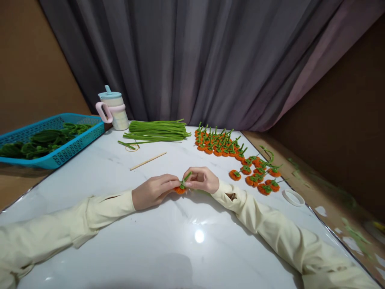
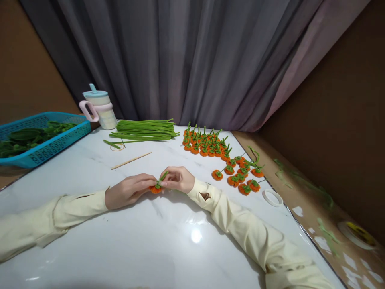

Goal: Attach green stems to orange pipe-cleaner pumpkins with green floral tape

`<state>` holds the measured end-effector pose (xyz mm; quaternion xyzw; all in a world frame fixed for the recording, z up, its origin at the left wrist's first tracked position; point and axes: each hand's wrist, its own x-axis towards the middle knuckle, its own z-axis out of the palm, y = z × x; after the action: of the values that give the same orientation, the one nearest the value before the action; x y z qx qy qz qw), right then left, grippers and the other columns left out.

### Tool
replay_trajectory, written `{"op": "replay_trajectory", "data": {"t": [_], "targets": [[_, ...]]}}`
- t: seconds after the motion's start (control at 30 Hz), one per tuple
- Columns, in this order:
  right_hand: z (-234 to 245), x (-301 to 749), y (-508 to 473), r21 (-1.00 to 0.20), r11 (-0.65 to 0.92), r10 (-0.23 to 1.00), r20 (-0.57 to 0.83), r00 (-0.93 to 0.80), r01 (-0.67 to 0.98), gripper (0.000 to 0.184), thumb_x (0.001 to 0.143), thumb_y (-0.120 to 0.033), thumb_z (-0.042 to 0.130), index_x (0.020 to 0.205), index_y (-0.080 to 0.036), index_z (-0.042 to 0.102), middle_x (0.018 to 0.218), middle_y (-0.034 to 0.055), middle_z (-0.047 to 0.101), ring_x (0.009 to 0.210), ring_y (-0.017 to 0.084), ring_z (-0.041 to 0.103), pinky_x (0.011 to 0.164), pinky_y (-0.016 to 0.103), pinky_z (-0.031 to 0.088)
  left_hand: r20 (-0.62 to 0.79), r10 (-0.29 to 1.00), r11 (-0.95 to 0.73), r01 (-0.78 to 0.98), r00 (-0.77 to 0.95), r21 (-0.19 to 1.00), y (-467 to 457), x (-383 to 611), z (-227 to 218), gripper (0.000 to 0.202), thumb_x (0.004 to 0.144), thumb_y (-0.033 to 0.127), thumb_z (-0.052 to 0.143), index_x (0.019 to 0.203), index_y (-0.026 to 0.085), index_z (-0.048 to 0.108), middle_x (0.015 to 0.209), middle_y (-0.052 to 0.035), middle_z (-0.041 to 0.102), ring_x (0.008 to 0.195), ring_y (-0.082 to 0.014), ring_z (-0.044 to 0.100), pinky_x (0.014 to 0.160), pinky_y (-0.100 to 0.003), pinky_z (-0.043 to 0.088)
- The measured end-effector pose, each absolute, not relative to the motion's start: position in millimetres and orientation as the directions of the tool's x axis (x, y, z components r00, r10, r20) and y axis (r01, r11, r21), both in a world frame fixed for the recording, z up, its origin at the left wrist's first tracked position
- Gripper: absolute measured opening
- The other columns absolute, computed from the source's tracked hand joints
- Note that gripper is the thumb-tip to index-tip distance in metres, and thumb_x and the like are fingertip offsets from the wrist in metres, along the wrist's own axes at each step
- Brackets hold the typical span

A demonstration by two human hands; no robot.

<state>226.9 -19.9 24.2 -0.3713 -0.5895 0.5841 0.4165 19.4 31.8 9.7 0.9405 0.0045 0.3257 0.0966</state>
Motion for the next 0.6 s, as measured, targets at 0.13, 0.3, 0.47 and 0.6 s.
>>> {"op": "replay_trajectory", "data": {"t": [0.13, 0.3, 0.47, 0.6], "targets": [[20.7, 227.0, -18.5, -0.996, 0.07, 0.927, 0.083, -0.366, -0.047, 0.031, 0.065, -0.036, 0.074, 0.073, -0.011, 0.057, 0.055, 0.0001, 0.062, 0.045, 0.007, 0.051, 0.045, 0.018, 0.039, 0.617, 0.061, -0.986, -0.048, 0.785, 0.158, 31.2, 19.7, 10.3, 0.027, 0.088, 0.008, 0.04, 0.113, 0.015, 0.047, 0.099, -0.0113, 0.06, 0.089, -0.0157, 0.058, 0.074, -0.025, 0.051], [17.8, 227.6, -17.7, -0.993, 0.108, 0.932, 0.119, -0.342, -0.051, 0.031, 0.065, -0.036, 0.074, 0.073, -0.011, 0.057, 0.055, 0.0008, 0.062, 0.046, 0.008, 0.051, 0.046, 0.019, 0.039, 0.621, 0.041, -0.994, -0.031, 0.783, 0.105, 31.2, 19.2, 11.4, 0.028, 0.087, 0.007, 0.039, 0.111, 0.017, 0.05, 0.099, -0.011, 0.06, 0.087, -0.015, 0.058, 0.072, -0.023, 0.051], [15.5, 227.7, -17.2, -0.989, 0.134, 0.941, 0.145, -0.307, -0.057, 0.032, 0.065, -0.036, 0.074, 0.074, -0.011, 0.057, 0.056, 0.0015, 0.062, 0.047, 0.009, 0.053, 0.048, 0.021, 0.041, 0.627, 0.021, -0.996, -0.035, 0.779, 0.077, 30.7, 19.5, 13.4, 0.026, 0.087, 0.007, 0.039, 0.107, 0.016, 0.053, 0.099, -0.0117, 0.06, 0.087, -0.0154, 0.058, 0.071, -0.024, 0.051], [13.8, 227.4, -16.6, -0.99, 0.134, 0.943, 0.142, -0.3, -0.047, 0.032, 0.065, -0.037, 0.074, 0.074, -0.012, 0.057, 0.055, 0.0013, 0.062, 0.049, 0.01, 0.056, 0.048, 0.021, 0.042, 0.618, 0.018, -0.996, -0.037, 0.786, 0.075, 29.9, 20.3, 14.2, 0.025, 0.087, 0.007, 0.041, 0.105, 0.016, 0.054, 0.099, -0.0108, 0.061, 0.085, -0.0151, 0.058, 0.07, -0.024, 0.05]]}}
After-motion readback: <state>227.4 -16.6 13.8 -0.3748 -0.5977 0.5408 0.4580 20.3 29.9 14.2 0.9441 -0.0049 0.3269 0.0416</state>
